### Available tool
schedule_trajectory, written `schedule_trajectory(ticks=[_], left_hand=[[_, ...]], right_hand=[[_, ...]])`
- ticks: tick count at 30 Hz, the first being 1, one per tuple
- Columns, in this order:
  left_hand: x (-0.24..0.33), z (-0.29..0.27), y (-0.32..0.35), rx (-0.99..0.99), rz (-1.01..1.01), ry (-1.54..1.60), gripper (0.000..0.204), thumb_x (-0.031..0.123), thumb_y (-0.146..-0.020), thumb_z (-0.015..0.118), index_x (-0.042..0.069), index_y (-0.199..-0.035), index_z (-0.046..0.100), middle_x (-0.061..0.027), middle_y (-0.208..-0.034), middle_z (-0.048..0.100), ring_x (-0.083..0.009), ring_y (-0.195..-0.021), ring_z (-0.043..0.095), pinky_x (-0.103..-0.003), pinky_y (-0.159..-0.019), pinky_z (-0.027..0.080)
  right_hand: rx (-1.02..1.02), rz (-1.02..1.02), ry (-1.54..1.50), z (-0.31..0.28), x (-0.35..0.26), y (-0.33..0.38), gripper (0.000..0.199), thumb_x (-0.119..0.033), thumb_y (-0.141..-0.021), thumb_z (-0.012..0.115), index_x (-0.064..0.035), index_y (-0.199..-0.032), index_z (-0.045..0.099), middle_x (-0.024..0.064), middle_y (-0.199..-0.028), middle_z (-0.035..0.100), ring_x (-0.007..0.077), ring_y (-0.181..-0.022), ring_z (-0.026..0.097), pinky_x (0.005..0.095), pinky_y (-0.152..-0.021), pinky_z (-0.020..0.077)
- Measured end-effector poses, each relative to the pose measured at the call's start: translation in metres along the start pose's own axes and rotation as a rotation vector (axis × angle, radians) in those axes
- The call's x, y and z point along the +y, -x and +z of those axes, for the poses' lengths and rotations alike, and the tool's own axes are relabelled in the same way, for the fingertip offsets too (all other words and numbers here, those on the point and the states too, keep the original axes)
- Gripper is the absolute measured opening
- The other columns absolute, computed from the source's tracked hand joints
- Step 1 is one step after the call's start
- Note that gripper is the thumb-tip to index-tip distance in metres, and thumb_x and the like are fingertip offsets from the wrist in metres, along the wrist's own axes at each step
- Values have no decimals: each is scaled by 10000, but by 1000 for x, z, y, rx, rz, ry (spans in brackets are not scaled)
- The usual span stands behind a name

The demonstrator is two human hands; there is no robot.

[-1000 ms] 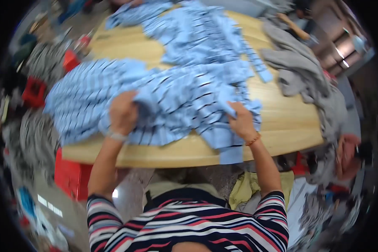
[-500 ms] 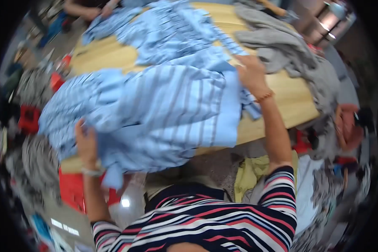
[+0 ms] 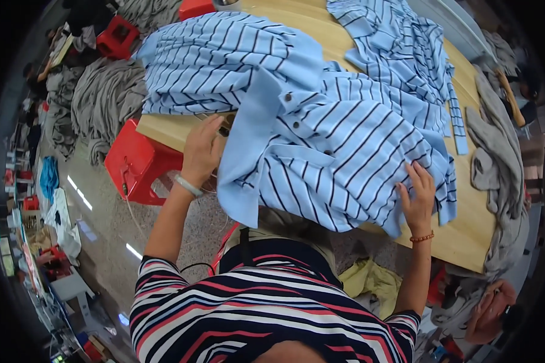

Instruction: Trimming loose threads and inspecting striped shirts on a factory work table.

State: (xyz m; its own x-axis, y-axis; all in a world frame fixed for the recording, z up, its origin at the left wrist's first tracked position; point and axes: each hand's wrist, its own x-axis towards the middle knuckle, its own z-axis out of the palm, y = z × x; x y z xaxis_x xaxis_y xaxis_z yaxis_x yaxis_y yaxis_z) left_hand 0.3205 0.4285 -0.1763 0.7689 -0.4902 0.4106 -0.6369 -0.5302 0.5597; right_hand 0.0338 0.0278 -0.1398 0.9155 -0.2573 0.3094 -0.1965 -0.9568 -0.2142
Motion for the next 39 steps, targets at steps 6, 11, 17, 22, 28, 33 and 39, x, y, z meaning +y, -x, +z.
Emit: schedule_trajectory(ticks=[6,11,17,22,28,33,39], left_hand=[[-26,3,-12,-111,354,-293,258,24,-808,602,11,-1065,602,-153,-1051,598,-356,-973,558,-415,-837,467],[-36,-6,-15,-153,229,-231,221,-17,-779,617,23,-994,578,-156,-977,576,-360,-941,551,-419,-805,459],[-35,-2,-14,-120,216,-208,257,-39,-786,580,23,-1035,559,-161,-952,575,-367,-933,546,-439,-805,446],[-12,-6,-5,-1,270,-175,167,15,-776,642,44,-940,633,-122,-902,601,-336,-850,576,-407,-722,468],[116,-32,3,-138,907,102,276,103,-657,713,46,-926,685,-60,-900,636,-222,-781,614,-348,-641,465],[147,-3,20,-174,1066,380,305,132,-697,697,14,-974,648,-97,-886,646,-223,-801,637,-337,-658,476],[175,22,35,-196,1323,524,298,82,-823,685,31,-1103,595,-71,-754,583,-154,-632,568,-274,-588,474]], right_hand=[[147,-60,-117,-11,-50,-24,323,26,-826,630,-12,-1147,624,153,-1148,627,332,-1037,585,392,-889,461],[113,-196,-271,4,-103,-37,304,37,-780,659,-26,-1077,647,128,-1059,657,314,-911,618,374,-786,493],[32,-295,-362,26,-139,-40,302,2,-770,680,-51,-1066,649,109,-1002,659,300,-846,622,369,-720,501],[34,-307,-434,27,-160,-41,319,-11,-771,690,-50,-1085,649,124,-1005,651,310,-847,619,369,-717,504],[-315,-55,-1071,5,-192,-32,591,-91,-881,628,-32,-1423,401,133,-1196,625,196,-983,606,319,-836,491],[-1071,210,-1610,-10,-176,-15,579,-196,-928,611,-27,-1432,382,85,-1006,636,125,-796,563,244,-716,475],[-1015,29,-1722,2,-154,22,533,-132,-852,687,31,-1323,497,34,-1179,582,92,-1086,503,260,-945,408]])
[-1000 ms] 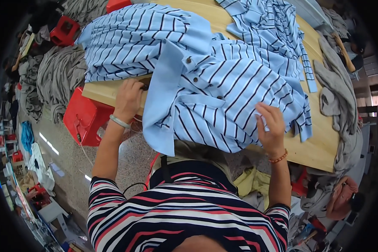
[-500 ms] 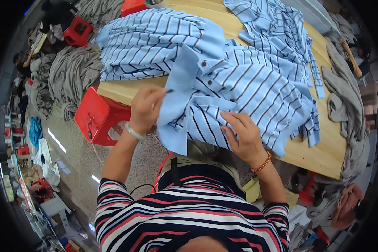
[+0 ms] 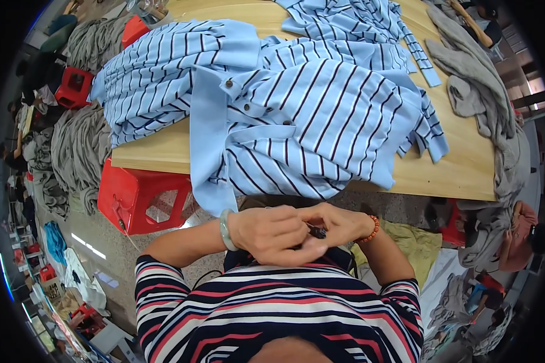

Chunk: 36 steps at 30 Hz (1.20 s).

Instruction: Trimming loose threads and inspecting striped shirts on a factory work table.

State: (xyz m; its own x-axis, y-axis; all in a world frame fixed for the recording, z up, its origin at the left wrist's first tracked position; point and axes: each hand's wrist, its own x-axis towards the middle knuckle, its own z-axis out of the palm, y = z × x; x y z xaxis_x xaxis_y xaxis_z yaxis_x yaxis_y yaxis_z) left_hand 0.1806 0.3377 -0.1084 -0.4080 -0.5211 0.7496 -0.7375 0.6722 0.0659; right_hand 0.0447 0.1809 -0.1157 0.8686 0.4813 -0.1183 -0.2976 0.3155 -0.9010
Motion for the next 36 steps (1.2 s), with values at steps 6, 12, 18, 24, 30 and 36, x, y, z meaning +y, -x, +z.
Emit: schedule_trajectory(ticks=[6,12,18,24,30,36], left_hand=[[-3,-1,-20,-116,-1,10,363,86,-813,683,68,-1168,607,-78,-816,620,-169,-694,597,-278,-673,513],[-29,3,4,-2,-540,-145,449,100,-769,686,77,-1205,580,-154,-1149,602,-294,-954,624,-405,-779,492],[-89,12,52,-1,-992,-187,401,144,-781,716,31,-1143,584,-112,-1026,634,-315,-843,614,-377,-759,489],[-96,9,42,-135,-1475,400,198,170,-877,685,6,-972,628,17,-803,593,-47,-726,512,-204,-677,432],[-91,21,59,176,-1458,643,132,131,-943,599,0,-934,617,77,-769,530,-4,-680,426,-175,-606,356],[-80,30,59,295,-1428,592,119,121,-964,570,9,-956,609,86,-752,509,11,-660,395,-164,-575,317]], right_hand=[[115,-22,22,0,4,21,620,-195,-851,716,27,-1371,462,49,-1193,548,107,-1017,509,250,-916,411],[412,-252,331,-10,6,26,725,-205,-853,725,2,-1451,371,67,-1175,523,105,-885,470,248,-809,426],[678,43,92,-17,16,15,445,-126,-901,610,-23,-1327,533,76,-1128,612,134,-834,578,292,-754,491],[701,69,735,-20,10,20,389,-59,-873,577,-75,-1262,584,108,-992,640,198,-794,617,315,-721,505],[970,129,1179,-6,11,6,447,-52,-877,581,-114,-1317,535,158,-932,639,327,-777,630,397,-648,495],[1024,35,1196,2,0,-8,411,-81,-884,593,-97,-1293,551,141,-840,645,340,-692,631,410,-599,487]])
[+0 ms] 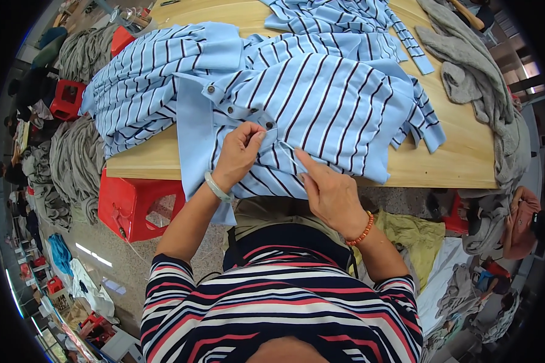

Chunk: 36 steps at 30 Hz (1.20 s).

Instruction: Trimming loose threads and inspecting striped shirts on a factory work table.

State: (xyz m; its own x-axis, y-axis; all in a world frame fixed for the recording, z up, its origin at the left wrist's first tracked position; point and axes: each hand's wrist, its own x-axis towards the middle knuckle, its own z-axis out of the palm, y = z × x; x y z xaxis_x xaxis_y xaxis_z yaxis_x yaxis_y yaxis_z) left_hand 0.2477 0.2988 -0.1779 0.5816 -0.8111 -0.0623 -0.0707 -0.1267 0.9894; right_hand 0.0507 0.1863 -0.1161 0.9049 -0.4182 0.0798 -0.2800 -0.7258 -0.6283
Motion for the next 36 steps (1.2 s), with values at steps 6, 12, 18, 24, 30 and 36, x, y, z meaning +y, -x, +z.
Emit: schedule_trajectory(ticks=[6,12,18,24,30,36], left_hand=[[-3,8,4,92,74,-62,83,89,-961,565,14,-960,601,90,-706,473,9,-607,357,-175,-532,293],[-4,15,6,169,176,-224,52,50,-936,579,8,-950,606,24,-679,531,-59,-590,438,-222,-542,362],[-2,15,3,227,532,-489,129,-30,-819,618,44,-925,615,-106,-804,640,-317,-697,590,-377,-642,440],[-7,17,3,202,561,-455,109,-16,-860,603,22,-959,628,-106,-786,637,-256,-671,579,-331,-614,449],[-4,16,7,233,487,-474,115,-8,-829,625,49,-929,622,-93,-784,641,-296,-682,590,-370,-625,429],[4,-21,7,138,185,-323,172,98,-883,634,19,-1035,614,-79,-730,613,-164,-685,588,-287,-618,446]], right_hand=[[-1,-77,84,19,2,-17,384,-103,-888,593,-92,-1270,567,111,-755,606,324,-639,615,411,-556,481],[-12,-61,264,27,-9,-22,379,-104,-893,570,-87,-1272,554,89,-746,586,316,-626,616,415,-527,489],[103,-88,-88,61,20,-35,377,-99,-890,600,-33,-1261,586,66,-689,589,160,-566,564,351,-499,460],[32,210,-851,63,25,-34,372,-96,-899,623,-27,-1264,603,39,-635,579,62,-546,475,330,-473,403],[94,65,-459,61,23,-37,315,-81,-904,565,-1,-1200,637,119,-729,659,58,-586,517,266,-547,430],[16,145,-396,23,24,-12,329,-110,-922,573,9,-1226,612,64,-651,559,53,-588,444,243,-551,403]])
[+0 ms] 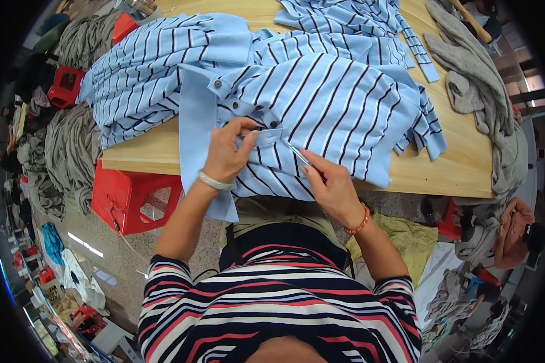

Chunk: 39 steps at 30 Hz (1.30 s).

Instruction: Trimming loose threads and inspecting striped shirts on a factory work table.

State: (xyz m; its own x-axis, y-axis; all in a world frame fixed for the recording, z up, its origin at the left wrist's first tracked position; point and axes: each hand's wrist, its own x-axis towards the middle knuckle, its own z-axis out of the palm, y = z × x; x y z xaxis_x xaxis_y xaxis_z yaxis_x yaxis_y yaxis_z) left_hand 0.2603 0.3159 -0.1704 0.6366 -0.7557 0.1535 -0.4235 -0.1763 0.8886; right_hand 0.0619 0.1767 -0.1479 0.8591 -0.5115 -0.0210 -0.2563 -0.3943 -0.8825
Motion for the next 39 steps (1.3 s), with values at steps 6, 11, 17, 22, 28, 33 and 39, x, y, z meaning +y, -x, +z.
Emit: schedule_trajectory(ticks=[6,11,17,22,28,33,39], left_hand=[[-2,-45,17,-261,-158,-31,310,160,-868,688,11,-1124,596,10,-844,607,-70,-777,514,-235,-729,434],[-12,-35,26,-116,-292,259,201,142,-901,646,-40,-986,647,38,-770,585,-30,-701,476,-204,-618,395],[-18,-23,32,16,-272,384,156,98,-928,613,-33,-999,661,73,-740,561,7,-647,427,-173,-555,333],[-12,-19,30,47,-223,414,146,74,-913,644,-32,-1009,675,74,-755,565,12,-656,423,-152,-570,319],[-14,-12,39,83,-61,184,96,61,-918,632,-2,-962,689,65,-776,596,1,-674,456,-160,-583,355],[-13,-16,39,90,-136,301,100,61,-916,623,-8,-971,670,32,-803,635,-33,-728,532,-193,-638,427],[-3,-11,41,57,-321,896,199,112,-943,620,-23,-1089,633,-25,-958,670,-53,-841,594,-190,-759,461]], right_hand=[[-60,-19,104,-1,-20,15,345,-104,-895,627,-12,-1227,612,96,-668,549,139,-547,481,269,-550,417],[-31,-194,156,24,-34,6,317,-90,-873,632,-30,-1184,626,138,-772,623,247,-599,579,327,-574,461],[10,-261,295,44,-36,-11,304,-110,-870,636,-40,-1165,612,131,-803,632,303,-656,617,379,-573,473],[-27,-212,439,50,-39,-16,288,-155,-893,608,-55,-1164,602,116,-798,635,322,-661,622,406,-574,483],[-27,-220,443,59,-44,-21,280,-150,-895,602,-47,-1155,613,139,-760,620,338,-621,605,408,-545,468],[-144,50,-377,65,-8,-35,304,-148,-932,584,-4,-1198,621,41,-668,597,202,-539,546,329,-522,438],[26,-271,-158,68,-12,-28,347,-47,-886,633,14,-1226,603,56,-717,607,149,-581,548,309,-530,442]])
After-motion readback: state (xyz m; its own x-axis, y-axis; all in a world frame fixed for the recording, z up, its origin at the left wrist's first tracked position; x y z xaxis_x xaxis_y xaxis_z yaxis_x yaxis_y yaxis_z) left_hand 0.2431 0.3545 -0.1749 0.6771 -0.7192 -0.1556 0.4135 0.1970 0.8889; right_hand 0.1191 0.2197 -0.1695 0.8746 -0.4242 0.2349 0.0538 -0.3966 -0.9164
